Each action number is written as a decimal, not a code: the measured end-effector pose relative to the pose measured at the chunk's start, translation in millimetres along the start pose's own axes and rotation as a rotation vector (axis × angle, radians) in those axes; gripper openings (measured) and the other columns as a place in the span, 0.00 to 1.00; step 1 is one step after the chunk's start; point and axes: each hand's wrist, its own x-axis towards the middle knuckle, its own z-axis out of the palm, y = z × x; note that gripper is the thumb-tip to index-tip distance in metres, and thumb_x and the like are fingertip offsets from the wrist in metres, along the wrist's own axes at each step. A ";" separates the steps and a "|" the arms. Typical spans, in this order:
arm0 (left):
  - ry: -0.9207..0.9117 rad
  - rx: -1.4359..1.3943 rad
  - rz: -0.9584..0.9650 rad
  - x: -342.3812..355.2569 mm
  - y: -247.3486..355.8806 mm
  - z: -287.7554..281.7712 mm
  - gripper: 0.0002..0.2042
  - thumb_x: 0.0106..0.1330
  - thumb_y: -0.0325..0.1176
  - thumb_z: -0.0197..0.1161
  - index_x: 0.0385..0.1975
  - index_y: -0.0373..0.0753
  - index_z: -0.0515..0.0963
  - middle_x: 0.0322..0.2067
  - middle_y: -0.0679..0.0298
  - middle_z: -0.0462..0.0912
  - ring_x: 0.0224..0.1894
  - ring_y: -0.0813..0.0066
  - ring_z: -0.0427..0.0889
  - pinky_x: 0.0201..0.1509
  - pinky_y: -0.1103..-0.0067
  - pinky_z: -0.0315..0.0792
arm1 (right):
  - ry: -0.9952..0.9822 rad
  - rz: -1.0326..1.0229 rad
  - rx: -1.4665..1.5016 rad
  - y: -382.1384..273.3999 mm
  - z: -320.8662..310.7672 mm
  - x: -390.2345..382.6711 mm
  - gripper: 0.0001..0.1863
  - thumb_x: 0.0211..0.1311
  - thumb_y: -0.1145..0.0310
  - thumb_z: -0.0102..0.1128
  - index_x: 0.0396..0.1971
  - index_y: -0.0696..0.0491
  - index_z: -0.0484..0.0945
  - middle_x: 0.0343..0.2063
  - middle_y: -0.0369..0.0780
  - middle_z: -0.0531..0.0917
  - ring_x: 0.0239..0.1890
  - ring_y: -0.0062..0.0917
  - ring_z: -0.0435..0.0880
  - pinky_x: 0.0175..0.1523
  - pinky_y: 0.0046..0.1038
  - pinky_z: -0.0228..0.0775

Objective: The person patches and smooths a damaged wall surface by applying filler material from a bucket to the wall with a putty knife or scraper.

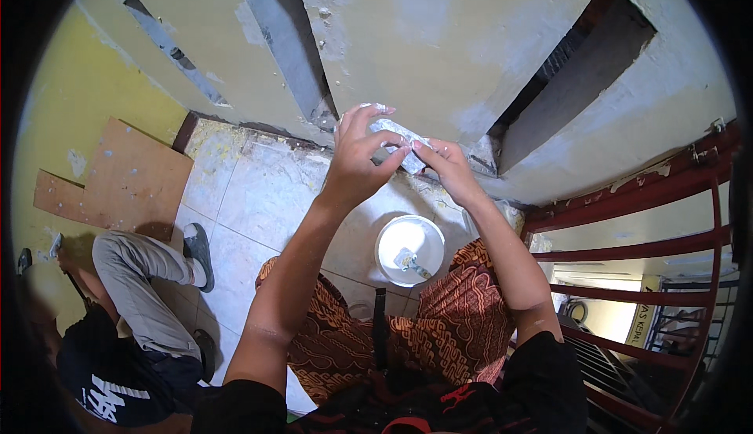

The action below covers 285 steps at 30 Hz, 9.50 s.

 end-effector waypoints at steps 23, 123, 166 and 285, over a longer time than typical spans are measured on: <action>0.077 -0.012 -0.048 -0.3 1.9 1.6 0.07 0.55 0.30 0.78 0.33 0.41 0.88 0.56 0.55 0.81 0.63 0.53 0.73 0.69 0.61 0.65 | -0.019 0.069 0.197 -0.8 10.3 4.6 0.21 0.81 0.54 0.53 0.50 0.58 0.84 0.37 0.33 0.84 0.38 0.16 0.79 0.45 0.23 0.71; 0.401 -0.105 -0.543 39.5 -79.2 29.3 0.52 0.64 0.53 0.71 0.77 0.30 0.45 0.76 0.35 0.44 0.78 0.34 0.49 0.81 0.49 0.45 | -0.250 -1.005 -2.596 -233.8 54.5 168.6 0.31 0.68 0.59 0.57 0.72 0.27 0.70 0.74 0.18 0.68 0.82 0.22 0.53 0.80 0.64 0.30; 0.177 -0.135 -0.435 32.9 -119.8 44.3 0.73 0.52 0.64 0.77 0.75 0.18 0.29 0.76 0.27 0.27 0.80 0.31 0.29 0.84 0.53 0.33 | 0.180 -1.168 -2.463 -253.1 99.7 192.4 0.27 0.66 0.67 0.60 0.65 0.34 0.79 0.64 0.21 0.81 0.77 0.21 0.64 0.81 0.55 0.33; -0.279 -0.038 -0.720 11.5 -147.2 -39.3 0.67 0.45 0.42 0.85 0.80 0.32 0.41 0.77 0.33 0.51 0.81 0.42 0.50 0.82 0.59 0.52 | 0.062 -1.027 -2.352 -122.2 49.1 162.9 0.30 0.69 0.62 0.51 0.71 0.29 0.72 0.73 0.16 0.69 0.82 0.19 0.53 0.81 0.58 0.29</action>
